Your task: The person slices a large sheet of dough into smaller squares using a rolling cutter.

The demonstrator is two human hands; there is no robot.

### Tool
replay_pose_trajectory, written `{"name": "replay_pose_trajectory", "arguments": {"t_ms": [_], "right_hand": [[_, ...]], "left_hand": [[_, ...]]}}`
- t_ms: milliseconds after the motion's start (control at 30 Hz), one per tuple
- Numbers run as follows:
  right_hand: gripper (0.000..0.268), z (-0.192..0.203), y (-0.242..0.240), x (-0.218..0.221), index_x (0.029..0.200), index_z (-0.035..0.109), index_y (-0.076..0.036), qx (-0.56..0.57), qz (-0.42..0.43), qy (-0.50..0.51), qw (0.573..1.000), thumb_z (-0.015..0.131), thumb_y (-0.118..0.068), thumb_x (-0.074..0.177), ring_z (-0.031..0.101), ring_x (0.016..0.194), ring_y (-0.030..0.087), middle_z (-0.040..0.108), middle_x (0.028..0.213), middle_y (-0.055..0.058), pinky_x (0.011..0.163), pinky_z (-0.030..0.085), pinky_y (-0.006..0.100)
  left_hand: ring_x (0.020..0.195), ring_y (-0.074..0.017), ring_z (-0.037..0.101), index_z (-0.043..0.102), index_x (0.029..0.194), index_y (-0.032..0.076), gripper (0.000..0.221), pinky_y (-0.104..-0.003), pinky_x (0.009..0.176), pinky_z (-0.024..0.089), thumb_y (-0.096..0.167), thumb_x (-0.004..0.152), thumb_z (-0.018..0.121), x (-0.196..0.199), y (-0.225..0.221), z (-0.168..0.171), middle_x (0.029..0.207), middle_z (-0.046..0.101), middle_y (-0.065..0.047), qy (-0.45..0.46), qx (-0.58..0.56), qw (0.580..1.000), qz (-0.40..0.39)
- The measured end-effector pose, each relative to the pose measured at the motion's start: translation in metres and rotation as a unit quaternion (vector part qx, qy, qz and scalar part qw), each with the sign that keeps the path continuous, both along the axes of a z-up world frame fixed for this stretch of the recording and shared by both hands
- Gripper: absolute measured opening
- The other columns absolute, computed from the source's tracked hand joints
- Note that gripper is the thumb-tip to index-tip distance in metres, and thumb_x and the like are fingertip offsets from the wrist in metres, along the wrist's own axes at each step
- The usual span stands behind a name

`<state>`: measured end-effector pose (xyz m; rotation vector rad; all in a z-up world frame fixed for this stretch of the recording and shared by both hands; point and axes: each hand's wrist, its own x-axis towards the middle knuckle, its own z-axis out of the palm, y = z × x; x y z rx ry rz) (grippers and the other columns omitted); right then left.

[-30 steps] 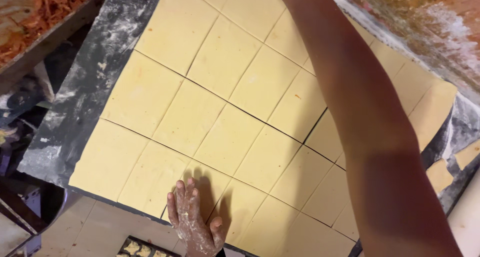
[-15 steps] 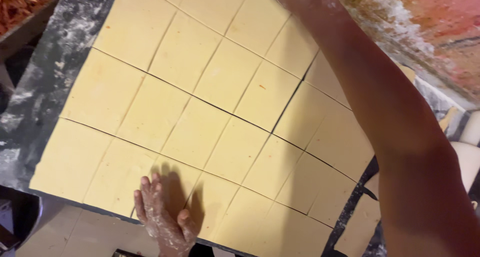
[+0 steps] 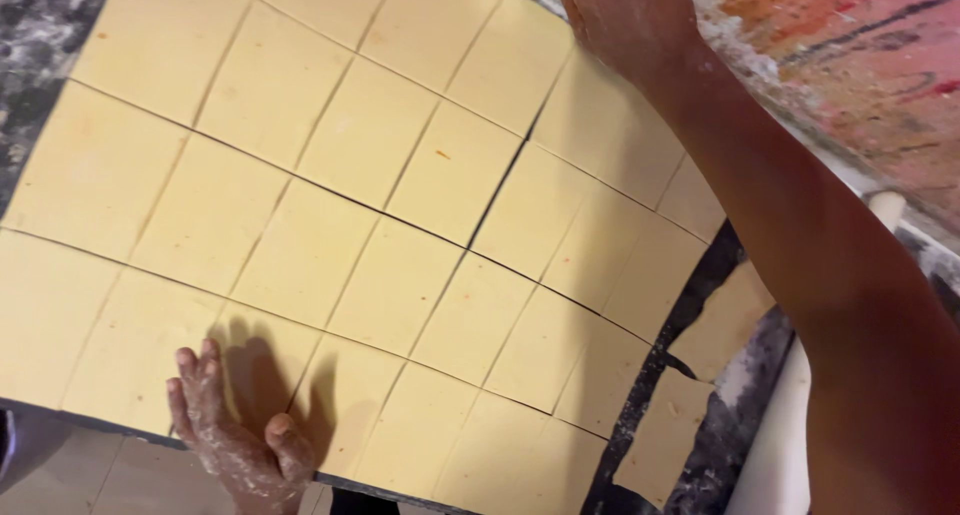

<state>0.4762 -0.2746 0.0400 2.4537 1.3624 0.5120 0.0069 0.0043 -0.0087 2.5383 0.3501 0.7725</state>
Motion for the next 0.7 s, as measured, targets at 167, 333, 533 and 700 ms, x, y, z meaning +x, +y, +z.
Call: {"name": "replay_pose_trajectory", "arguments": {"t_ms": [167, 333, 533, 700], "right_hand": [[0.017, 0.013, -0.044, -0.016, 0.118, 0.07, -0.011, -0.011, 0.003, -0.02, 1.0, 0.061, -0.025, 0.112, 0.066, 0.076, 0.026, 0.07, 0.083, 0.006, 0.07, 0.049, 0.042], [0.023, 0.023, -0.095, -0.034, 0.129, 0.07, -0.011, 0.007, 0.02, -0.02, 1.0, 0.061, -0.024, 0.111, 0.068, 0.08, 0.022, 0.072, 0.086, 0.003, 0.085, 0.051, 0.045], [0.026, 0.033, -0.147, -0.044, 0.125, 0.071, -0.009, -0.052, -0.005, -0.017, 0.998, 0.063, -0.032, 0.115, 0.065, 0.068, 0.022, 0.065, 0.074, 0.003, 0.066, 0.05, 0.039], [0.026, 0.044, -0.179, -0.057, 0.123, 0.073, -0.011, -0.059, -0.018, -0.018, 0.998, 0.066, -0.035, 0.114, 0.063, 0.06, 0.021, 0.064, 0.075, 0.004, 0.055, 0.047, 0.037]], "left_hand": [[0.156, -0.035, 0.035, 0.035, 0.155, -0.002, 0.064, -0.05, 0.133, 0.021, 0.047, 0.115, 0.024, -0.003, -0.004, 0.002, 0.159, 0.046, -0.021, 0.005, -0.006, 1.0, 0.006], [0.157, -0.0361, 0.037, 0.038, 0.153, -0.003, 0.067, -0.052, 0.133, 0.022, 0.051, 0.115, 0.023, -0.007, -0.001, -0.006, 0.157, 0.049, -0.025, 0.012, 0.002, 1.0, 0.007], [0.159, -0.0406, 0.036, 0.037, 0.154, -0.006, 0.07, -0.057, 0.134, 0.021, 0.051, 0.117, 0.021, -0.016, 0.0, -0.013, 0.157, 0.049, -0.029, 0.039, 0.009, 0.999, 0.008], [0.157, -0.0482, 0.035, 0.035, 0.152, -0.01, 0.071, -0.066, 0.129, 0.02, 0.052, 0.118, 0.023, -0.017, 0.0, -0.002, 0.155, 0.047, -0.032, 0.065, -0.016, 0.998, -0.009]]}}
